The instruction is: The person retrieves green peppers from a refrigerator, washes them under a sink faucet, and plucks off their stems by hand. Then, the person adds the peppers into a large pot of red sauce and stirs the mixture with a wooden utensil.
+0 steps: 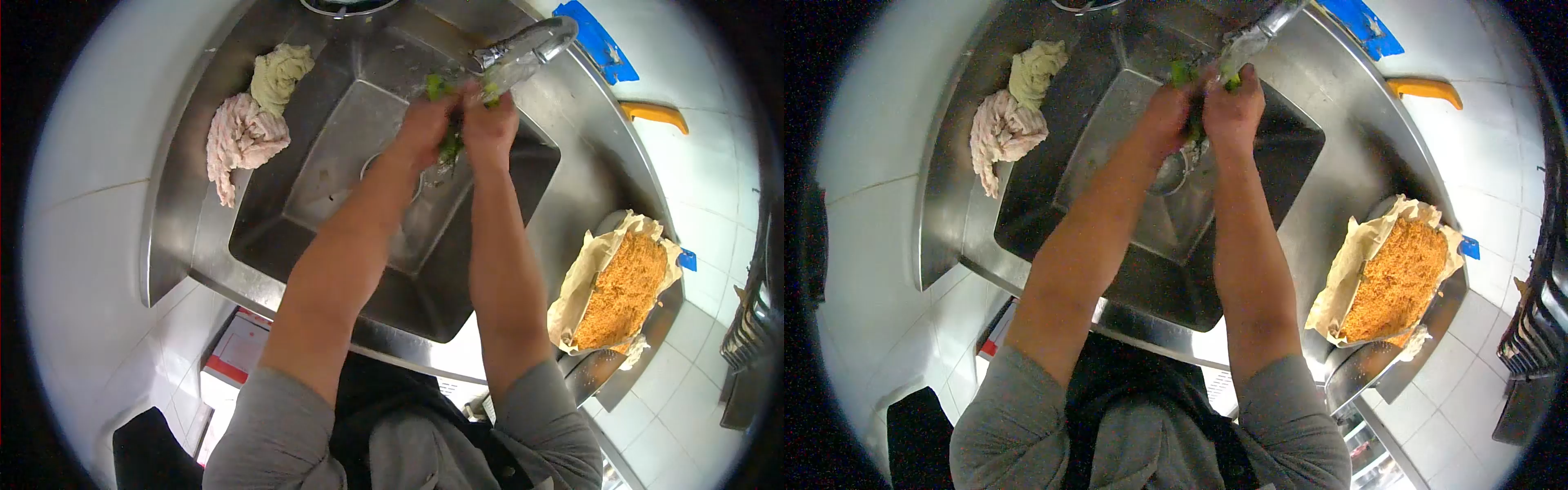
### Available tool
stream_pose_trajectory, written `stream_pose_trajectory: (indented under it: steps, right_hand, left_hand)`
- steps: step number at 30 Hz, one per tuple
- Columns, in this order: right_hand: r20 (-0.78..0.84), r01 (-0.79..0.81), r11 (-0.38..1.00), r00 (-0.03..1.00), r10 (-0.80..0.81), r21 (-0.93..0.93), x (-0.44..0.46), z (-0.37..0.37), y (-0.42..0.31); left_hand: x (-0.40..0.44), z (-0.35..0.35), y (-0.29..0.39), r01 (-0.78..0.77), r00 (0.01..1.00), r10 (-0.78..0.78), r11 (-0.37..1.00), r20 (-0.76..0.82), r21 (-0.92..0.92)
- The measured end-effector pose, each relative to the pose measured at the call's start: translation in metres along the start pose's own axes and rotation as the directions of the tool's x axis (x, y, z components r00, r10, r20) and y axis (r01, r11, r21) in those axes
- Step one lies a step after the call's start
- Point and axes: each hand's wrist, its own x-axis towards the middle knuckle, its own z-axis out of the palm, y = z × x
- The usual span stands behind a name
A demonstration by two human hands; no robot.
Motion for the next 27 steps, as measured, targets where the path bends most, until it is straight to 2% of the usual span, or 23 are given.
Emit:
stream_pose_trajectory:
  steps: [1, 2, 3, 4, 5, 7, 8, 9, 10, 12, 13, 15, 16, 19, 21, 24, 27]
  right_hand:
    - [-0.086, -0.021, 0.997, 0.996, 0.027, 0.073, -0.005, -0.001, -0.006]
    - [-0.118, 0.196, 0.981, 0.974, -0.195, -0.002, -0.007, 0.004, -0.006]
    - [-0.131, 0.398, 0.913, 0.904, -0.406, -0.083, -0.010, 0.008, -0.003]
    - [-0.127, 0.579, 0.799, 0.791, -0.599, -0.165, -0.013, 0.009, -0.002]
    - [-0.059, 0.563, 0.800, 0.809, -0.585, -0.207, -0.008, 0.005, -0.005]
    - [-0.109, 0.320, 0.933, 0.946, -0.305, 0.166, 0.004, 0.003, -0.007]
    - [-0.089, 0.173, 0.921, 0.985, -0.151, 0.348, 0.010, 0.002, -0.007]
    - [-0.140, 0.093, 0.977, 0.988, -0.067, 0.192, 0.016, 0.001, -0.007]
    - [-0.113, 0.112, 0.977, 0.989, -0.093, 0.181, 0.016, 0.001, -0.006]
    - [-0.051, 0.153, 0.975, 0.988, -0.146, 0.161, 0.012, 0.007, 0.002]
    - [-0.036, 0.120, 0.982, 0.993, -0.116, 0.145, 0.010, 0.007, 0.007]
    - [-0.012, 0.067, 0.991, 0.998, -0.066, 0.115, 0.014, 0.003, 0.014]
    - [0.047, 0.049, 0.981, 0.997, -0.059, 0.187, 0.013, 0.003, 0.010]
    - [0.241, -0.070, 0.942, 0.971, -0.012, 0.329, 0.006, -0.002, 0.006]
    - [0.385, -0.211, 0.917, 0.920, 0.070, 0.338, 0.002, -0.005, 0.009]
    - [0.478, -0.225, 0.809, 0.875, -0.078, 0.543, 0.002, 0.003, 0.023]
    - [0.480, -0.154, 0.836, 0.866, -0.144, 0.527, -0.002, 0.000, 0.012]
  left_hand:
    - [-0.002, 0.003, 0.000, -0.022, 1.000, 0.022, 1.000, -0.004, 0.008]
    - [-0.002, 0.000, 0.000, -0.007, 1.000, 0.008, 0.999, 0.022, -0.033]
    - [-0.002, -0.003, 0.000, 0.013, 0.999, -0.009, 0.997, 0.048, -0.075]
    - [-0.003, -0.004, -0.003, 0.034, 0.997, -0.025, 0.993, 0.078, -0.116]
    - [-0.002, -0.004, -0.004, 0.060, 0.997, -0.053, 0.987, 0.052, -0.147]
    - [-0.002, 0.000, -0.004, 0.115, 0.993, -0.116, 0.972, 0.004, -0.203]
    - [-0.004, 0.000, -0.003, 0.126, 0.991, -0.129, 0.980, -0.014, -0.153]
    - [-0.008, -0.002, -0.002, 0.137, 0.990, -0.141, 0.985, -0.032, -0.103]
    - [-0.011, -0.004, 0.002, 0.146, 0.988, -0.149, 0.988, -0.051, -0.055]
    - [-0.019, -0.009, 0.007, 0.147, 0.988, -0.149, 0.988, 0.040, 0.038]
    - [-0.026, -0.011, 0.008, 0.151, 0.984, -0.158, 0.985, 0.084, 0.084]
    - [-0.048, 0.000, 0.025, 0.091, 0.992, -0.109, 0.967, 0.064, 0.236]
    - [-0.053, 0.002, 0.034, 0.059, 0.995, -0.081, 0.948, 0.057, 0.312]
    - [-0.051, -0.024, 0.025, 0.093, 0.966, -0.138, 0.974, 0.217, 0.207]
    - [-0.052, -0.036, 0.028, 0.133, 0.954, -0.205, 0.943, 0.217, 0.305]
    - [-0.052, -0.036, 0.038, 0.135, 0.951, -0.226, 0.917, 0.210, 0.375]
    - [-0.057, -0.035, 0.039, 0.066, 0.974, -0.136, 0.936, 0.182, 0.345]
